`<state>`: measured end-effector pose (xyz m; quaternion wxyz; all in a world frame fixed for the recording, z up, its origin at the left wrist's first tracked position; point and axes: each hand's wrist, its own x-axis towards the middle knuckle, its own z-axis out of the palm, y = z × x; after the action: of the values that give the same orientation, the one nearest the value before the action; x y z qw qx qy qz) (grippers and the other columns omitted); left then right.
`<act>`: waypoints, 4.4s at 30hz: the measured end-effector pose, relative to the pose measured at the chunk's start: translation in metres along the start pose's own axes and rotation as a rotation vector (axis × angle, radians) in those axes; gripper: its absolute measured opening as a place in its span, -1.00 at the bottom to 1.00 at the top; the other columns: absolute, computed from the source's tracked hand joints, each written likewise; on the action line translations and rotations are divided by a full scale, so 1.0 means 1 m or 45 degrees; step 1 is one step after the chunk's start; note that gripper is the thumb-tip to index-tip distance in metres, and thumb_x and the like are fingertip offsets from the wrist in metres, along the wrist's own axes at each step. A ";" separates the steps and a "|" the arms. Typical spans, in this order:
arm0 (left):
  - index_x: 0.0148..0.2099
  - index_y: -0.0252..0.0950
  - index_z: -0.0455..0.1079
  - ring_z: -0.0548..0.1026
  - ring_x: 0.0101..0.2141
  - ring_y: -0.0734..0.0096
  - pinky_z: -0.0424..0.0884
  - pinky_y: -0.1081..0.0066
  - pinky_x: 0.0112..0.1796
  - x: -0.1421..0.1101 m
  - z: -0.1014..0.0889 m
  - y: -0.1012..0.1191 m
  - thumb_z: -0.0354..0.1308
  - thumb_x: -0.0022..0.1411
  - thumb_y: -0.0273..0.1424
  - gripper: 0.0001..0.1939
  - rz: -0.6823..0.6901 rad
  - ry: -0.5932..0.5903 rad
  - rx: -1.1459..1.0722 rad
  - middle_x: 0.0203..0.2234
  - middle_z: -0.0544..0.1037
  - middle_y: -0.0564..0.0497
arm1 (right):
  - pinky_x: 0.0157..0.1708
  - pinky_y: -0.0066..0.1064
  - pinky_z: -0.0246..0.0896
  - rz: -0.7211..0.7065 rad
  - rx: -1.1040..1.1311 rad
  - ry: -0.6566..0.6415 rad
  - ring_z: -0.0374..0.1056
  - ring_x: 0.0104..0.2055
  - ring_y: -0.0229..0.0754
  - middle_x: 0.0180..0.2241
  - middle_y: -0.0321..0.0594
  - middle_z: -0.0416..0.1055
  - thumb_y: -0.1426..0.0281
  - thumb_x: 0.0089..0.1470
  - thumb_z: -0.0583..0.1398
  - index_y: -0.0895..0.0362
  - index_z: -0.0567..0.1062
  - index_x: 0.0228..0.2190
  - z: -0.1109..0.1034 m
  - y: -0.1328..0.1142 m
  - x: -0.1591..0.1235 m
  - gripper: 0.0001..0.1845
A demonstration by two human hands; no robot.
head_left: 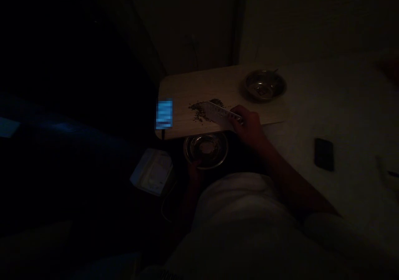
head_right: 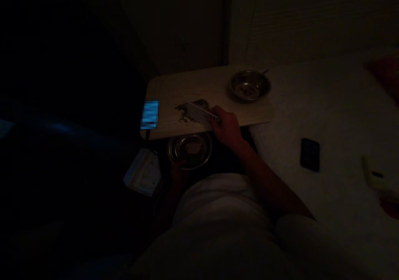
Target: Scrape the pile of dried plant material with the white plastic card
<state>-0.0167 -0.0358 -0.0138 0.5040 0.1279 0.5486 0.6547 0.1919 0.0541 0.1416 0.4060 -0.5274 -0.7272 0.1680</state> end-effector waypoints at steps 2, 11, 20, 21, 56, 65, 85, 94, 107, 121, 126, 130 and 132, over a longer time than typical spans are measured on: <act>-0.29 -0.21 0.49 0.50 -0.06 0.05 0.38 0.13 -0.04 -0.001 0.002 0.001 0.29 -0.21 -0.50 -0.69 -0.034 -0.002 -0.056 -0.29 0.61 0.02 | -0.35 -0.33 0.21 0.008 0.000 0.019 0.40 -0.34 -0.10 -0.34 -0.18 0.51 0.32 0.12 0.14 0.10 0.47 -0.24 0.000 0.000 0.000 -0.82; -0.28 -0.21 0.49 0.50 -0.06 0.08 0.39 0.16 -0.05 0.000 0.003 -0.002 0.28 -0.17 -0.53 -0.70 -0.069 0.007 -0.078 -0.29 0.61 0.00 | -0.33 -0.30 0.23 -0.007 0.000 -0.041 0.40 -0.32 -0.08 -0.31 -0.17 0.52 0.32 0.11 0.15 0.07 0.47 -0.24 0.001 -0.001 0.002 -0.83; -0.26 -0.20 0.48 0.50 -0.06 0.08 0.39 0.15 -0.05 -0.002 0.005 -0.002 0.24 -0.22 -0.55 -0.63 -0.043 0.033 -0.129 -0.27 0.61 0.02 | -0.33 -0.32 0.22 -0.035 0.034 -0.087 0.41 -0.32 -0.10 -0.29 -0.18 0.52 0.34 0.11 0.15 0.09 0.47 -0.22 0.002 -0.002 0.003 -0.82; -0.25 -0.20 0.48 0.50 -0.05 0.07 0.39 0.16 -0.04 -0.002 0.005 -0.001 0.25 -0.21 -0.55 -0.63 -0.038 0.013 -0.125 -0.25 0.61 0.01 | -0.34 -0.33 0.22 -0.037 0.037 -0.075 0.41 -0.32 -0.11 -0.31 -0.19 0.52 0.34 0.11 0.15 0.09 0.47 -0.23 0.001 -0.003 0.003 -0.82; -0.19 -0.17 0.51 0.48 -0.01 0.06 0.39 0.13 -0.02 -0.002 0.008 -0.002 0.27 -0.16 -0.54 -0.60 -0.036 -0.050 -0.186 -0.19 0.61 0.02 | -0.28 -0.34 0.24 -0.097 0.042 -0.241 0.44 -0.28 -0.09 -0.28 -0.19 0.55 0.36 0.09 0.18 0.09 0.50 -0.22 -0.005 -0.015 -0.002 -0.81; -0.26 -0.20 0.52 0.50 -0.06 0.07 0.42 0.14 -0.06 -0.005 0.012 0.002 0.24 -0.20 -0.56 -0.64 -0.053 0.015 -0.159 -0.26 0.63 0.03 | -0.29 -0.35 0.22 -0.133 0.061 -0.262 0.44 -0.27 -0.10 -0.28 -0.20 0.54 0.36 0.11 0.17 0.09 0.50 -0.22 -0.007 -0.018 -0.005 -0.82; -0.34 -0.23 0.49 0.50 -0.04 0.07 0.38 0.14 -0.02 0.000 0.005 -0.003 0.24 -0.16 -0.53 -0.76 -0.034 0.020 -0.037 -0.31 0.61 0.00 | -0.27 -0.35 0.19 -0.158 -0.076 -0.329 0.42 -0.27 -0.10 -0.25 -0.17 0.54 0.36 0.15 0.12 0.11 0.49 -0.16 0.002 -0.031 0.000 -0.77; -0.36 -0.23 0.51 0.54 -0.13 0.07 0.43 0.14 -0.08 0.004 -0.001 -0.013 0.25 -0.16 -0.49 -0.79 -0.053 0.018 -0.032 -0.37 0.62 0.01 | -0.26 -0.36 0.20 -0.206 -0.069 -0.365 0.41 -0.27 -0.12 -0.26 -0.20 0.53 0.37 0.15 0.12 0.07 0.49 -0.17 0.010 -0.038 0.003 -0.78; -0.24 -0.21 0.53 0.52 -0.06 0.07 0.41 0.15 -0.04 -0.004 0.008 0.000 0.19 -0.20 -0.56 -0.63 -0.073 0.000 -0.204 -0.23 0.63 0.02 | -0.25 -0.33 0.21 -0.214 -0.043 -0.334 0.41 -0.24 -0.09 -0.26 -0.19 0.52 0.34 0.17 0.12 0.07 0.47 -0.16 0.031 -0.037 0.008 -0.78; -0.29 -0.23 0.53 0.50 -0.04 0.05 0.37 0.12 0.01 0.002 0.003 -0.006 0.24 -0.15 -0.52 -0.72 0.005 0.000 -0.106 -0.25 0.63 0.00 | -0.23 -0.37 0.17 -0.287 0.071 -0.478 0.40 -0.22 -0.13 -0.23 -0.20 0.52 0.39 0.15 0.10 0.09 0.47 -0.19 0.022 -0.033 -0.002 -0.80; -0.20 -0.21 0.51 0.47 0.01 0.07 0.36 0.14 0.02 -0.001 0.005 -0.002 0.27 -0.12 -0.51 -0.67 0.073 -0.049 -0.070 -0.19 0.62 -0.01 | -0.26 -0.40 0.18 -0.278 0.134 -0.479 0.42 -0.26 -0.16 -0.28 -0.23 0.53 0.34 0.16 0.11 0.10 0.48 -0.20 0.014 -0.029 -0.005 -0.80; -0.17 -0.20 0.50 0.48 0.00 0.07 0.38 0.15 -0.01 -0.004 0.009 0.001 0.26 -0.12 -0.52 -0.63 0.032 -0.040 -0.106 -0.19 0.61 -0.01 | -0.26 -0.39 0.19 -0.224 0.148 -0.328 0.42 -0.27 -0.16 -0.26 -0.21 0.53 0.34 0.15 0.13 0.12 0.49 -0.21 0.010 -0.024 -0.006 -0.80; -0.18 -0.20 0.51 0.49 -0.03 0.07 0.40 0.14 -0.02 -0.004 0.010 0.001 0.24 -0.15 -0.53 -0.62 -0.019 -0.021 -0.151 -0.21 0.62 0.00 | -0.25 -0.38 0.21 -0.178 0.153 -0.240 0.43 -0.25 -0.15 -0.26 -0.20 0.53 0.34 0.14 0.14 0.12 0.49 -0.21 0.007 -0.021 -0.007 -0.80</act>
<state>-0.0079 -0.0327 -0.0075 0.5200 0.0990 0.5056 0.6813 0.1740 0.0408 0.1480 0.3775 -0.4321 -0.7856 0.2314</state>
